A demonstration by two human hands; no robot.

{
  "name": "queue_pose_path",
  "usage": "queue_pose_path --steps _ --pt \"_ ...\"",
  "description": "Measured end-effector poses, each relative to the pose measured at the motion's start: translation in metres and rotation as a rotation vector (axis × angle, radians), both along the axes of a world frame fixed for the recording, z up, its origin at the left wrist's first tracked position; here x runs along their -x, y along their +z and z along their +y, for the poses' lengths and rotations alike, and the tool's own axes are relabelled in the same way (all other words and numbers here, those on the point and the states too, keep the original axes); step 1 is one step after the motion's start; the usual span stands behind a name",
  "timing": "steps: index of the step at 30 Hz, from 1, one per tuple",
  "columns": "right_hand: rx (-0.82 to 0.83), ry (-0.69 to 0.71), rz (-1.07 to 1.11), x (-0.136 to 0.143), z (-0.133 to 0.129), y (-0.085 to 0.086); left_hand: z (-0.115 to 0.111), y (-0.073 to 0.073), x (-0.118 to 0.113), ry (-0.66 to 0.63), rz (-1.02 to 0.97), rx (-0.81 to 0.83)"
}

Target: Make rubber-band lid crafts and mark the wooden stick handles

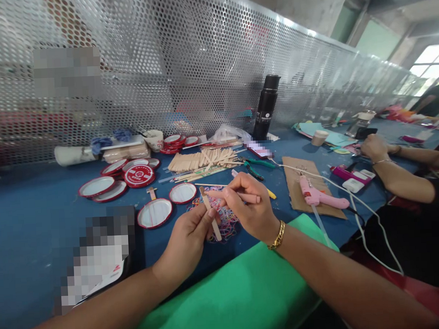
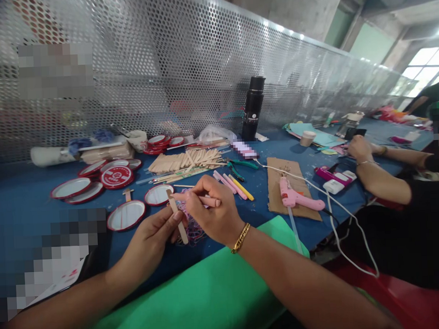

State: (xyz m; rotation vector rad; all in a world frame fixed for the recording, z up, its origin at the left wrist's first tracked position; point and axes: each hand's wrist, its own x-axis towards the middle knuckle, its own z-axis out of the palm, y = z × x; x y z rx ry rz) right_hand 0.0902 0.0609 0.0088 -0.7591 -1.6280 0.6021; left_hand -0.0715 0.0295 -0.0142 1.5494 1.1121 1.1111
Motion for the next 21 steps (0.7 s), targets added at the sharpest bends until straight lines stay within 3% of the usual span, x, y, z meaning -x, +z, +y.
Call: queue_pose_path --steps 21 --pt "0.01 -0.03 -0.003 -0.0008 0.0002 0.0 0.0001 0.0006 -0.0013 0.007 -0.037 0.013"
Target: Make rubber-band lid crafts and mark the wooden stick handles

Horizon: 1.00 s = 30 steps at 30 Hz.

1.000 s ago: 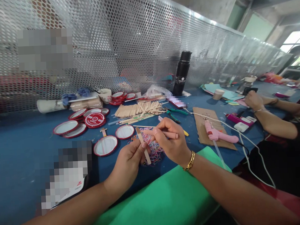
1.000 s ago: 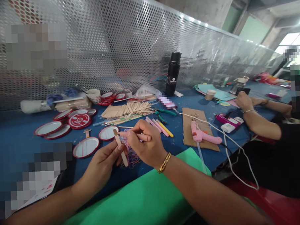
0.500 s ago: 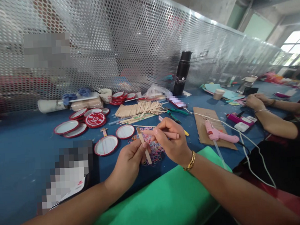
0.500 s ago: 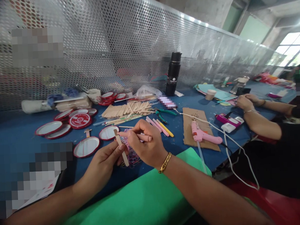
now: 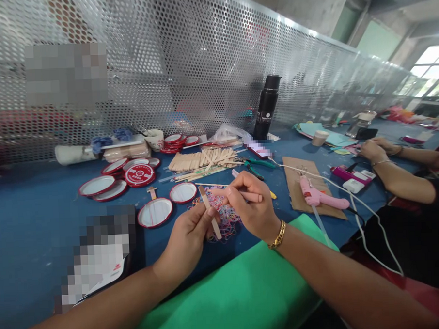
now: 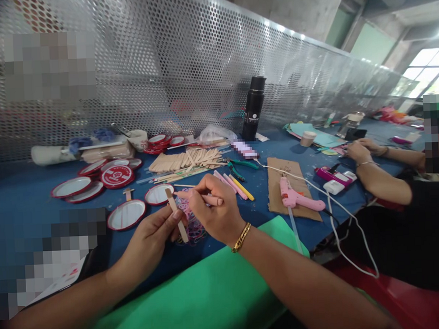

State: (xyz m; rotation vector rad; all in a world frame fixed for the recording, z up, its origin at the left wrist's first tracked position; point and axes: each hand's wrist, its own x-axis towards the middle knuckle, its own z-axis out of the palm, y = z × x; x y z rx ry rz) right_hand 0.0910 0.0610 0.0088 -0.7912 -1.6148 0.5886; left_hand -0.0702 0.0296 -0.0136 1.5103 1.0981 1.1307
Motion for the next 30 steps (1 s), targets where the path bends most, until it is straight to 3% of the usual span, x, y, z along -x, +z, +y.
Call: queue_pose_path --steps 6,30 --pt "-0.052 0.021 -0.035 0.0009 -0.001 0.0003 0.0 -0.0008 0.0006 0.007 0.017 -0.01" --pt "0.0 0.014 -0.026 0.001 -0.0016 0.0017 0.0 -0.0012 0.0012 0.031 0.012 0.007"
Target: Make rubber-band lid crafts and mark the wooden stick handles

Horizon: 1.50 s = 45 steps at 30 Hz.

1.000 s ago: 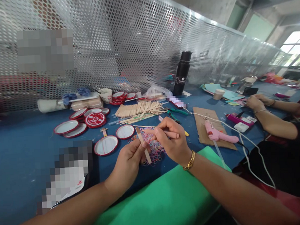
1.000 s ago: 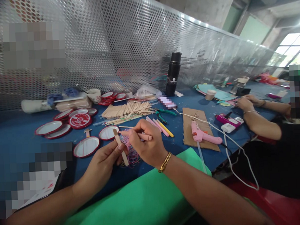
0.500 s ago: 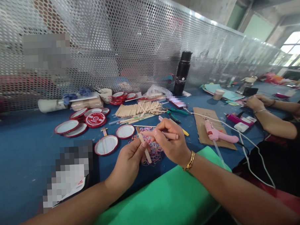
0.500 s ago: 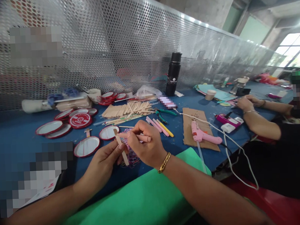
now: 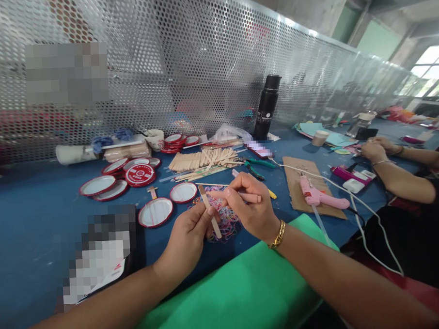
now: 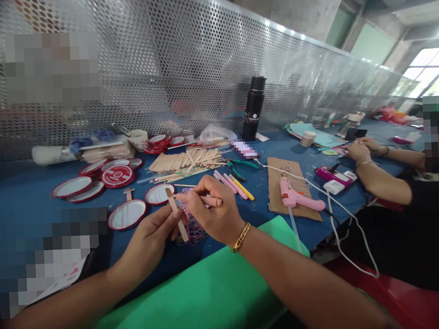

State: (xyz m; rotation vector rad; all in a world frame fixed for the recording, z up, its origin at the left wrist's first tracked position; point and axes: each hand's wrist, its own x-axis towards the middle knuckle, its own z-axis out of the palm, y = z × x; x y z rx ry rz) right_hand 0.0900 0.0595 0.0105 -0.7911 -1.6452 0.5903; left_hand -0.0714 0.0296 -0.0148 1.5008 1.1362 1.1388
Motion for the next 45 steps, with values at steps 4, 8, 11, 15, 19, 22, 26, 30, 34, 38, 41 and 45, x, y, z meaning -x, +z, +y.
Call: queue_pose_path --steps 4,8,11,15,19,22,26,30,34,38,41,45 --pt "0.003 0.002 0.02 -0.0005 0.0003 -0.0002 -0.0003 0.0025 -0.0014 0.002 0.0 -0.001" --pt "-0.035 0.008 -0.025 -0.0003 0.0001 0.0005 -0.0003 0.0034 -0.0026 -0.01 -0.017 0.002" --pt "-0.004 0.003 0.007 -0.0005 0.0001 0.0006 -0.0004 0.002 -0.0018 -0.002 -0.03 0.006" --pt "-0.02 0.007 0.003 -0.0005 -0.0002 0.0009 -0.0004 0.0002 -0.0003 -0.007 -0.021 -0.005" --pt "-0.042 -0.002 -0.028 -0.0007 -0.0002 0.001 -0.0002 0.0007 -0.0011 -0.007 -0.019 -0.008" --pt "-0.017 -0.012 -0.001 -0.0011 -0.0001 0.0007 -0.0002 0.0019 -0.0022 -0.004 -0.025 -0.005" --pt "-0.044 0.006 -0.013 -0.0012 0.0 0.0014 0.0 0.0019 -0.0023 0.001 -0.026 0.005" --pt "-0.005 -0.028 0.016 -0.0017 0.0011 0.0019 0.0006 0.0007 -0.0012 -0.018 -0.035 0.032" --pt "-0.009 0.003 0.032 -0.0022 0.0015 0.0013 0.0006 -0.0006 -0.0003 -0.026 -0.005 0.001" --pt "-0.015 0.034 0.023 -0.0019 0.0009 0.0011 0.0 -0.003 0.0002 -0.039 0.02 -0.013" --pt "-0.02 0.029 0.011 -0.0016 0.0008 0.0014 -0.0005 -0.0035 0.0 -0.053 0.016 0.0" --pt "-0.021 0.001 -0.004 -0.0014 0.0016 0.0017 -0.0007 -0.0019 -0.0005 -0.046 0.034 0.01"
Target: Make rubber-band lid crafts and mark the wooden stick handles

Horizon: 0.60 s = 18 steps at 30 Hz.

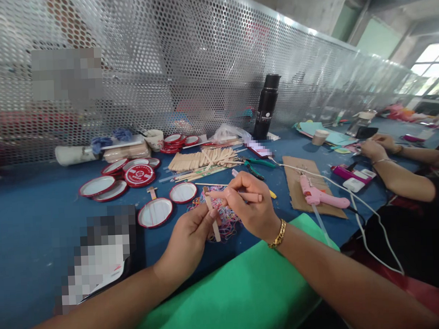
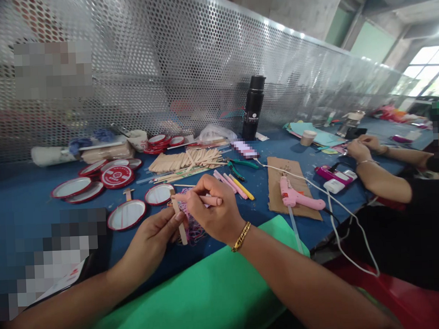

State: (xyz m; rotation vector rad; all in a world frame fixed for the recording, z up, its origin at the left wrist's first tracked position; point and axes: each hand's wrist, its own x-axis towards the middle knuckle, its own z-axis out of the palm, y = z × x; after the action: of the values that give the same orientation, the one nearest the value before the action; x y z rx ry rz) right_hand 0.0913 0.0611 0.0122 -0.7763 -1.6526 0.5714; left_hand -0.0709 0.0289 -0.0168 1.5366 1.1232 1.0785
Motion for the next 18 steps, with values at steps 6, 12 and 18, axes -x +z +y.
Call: queue_pose_path --steps 6,12,18 --pt "-0.003 -0.042 0.013 0.0004 0.0019 -0.0002 -0.0002 0.0005 -0.001 -0.005 -0.004 0.023" --pt "0.054 -0.032 0.082 -0.0016 0.0018 -0.0027 0.0002 0.0003 -0.0006 -0.007 -0.016 0.016" --pt "0.052 0.016 0.069 -0.0034 -0.0001 -0.0025 -0.0017 0.0011 0.0 0.0 -0.023 -0.005"
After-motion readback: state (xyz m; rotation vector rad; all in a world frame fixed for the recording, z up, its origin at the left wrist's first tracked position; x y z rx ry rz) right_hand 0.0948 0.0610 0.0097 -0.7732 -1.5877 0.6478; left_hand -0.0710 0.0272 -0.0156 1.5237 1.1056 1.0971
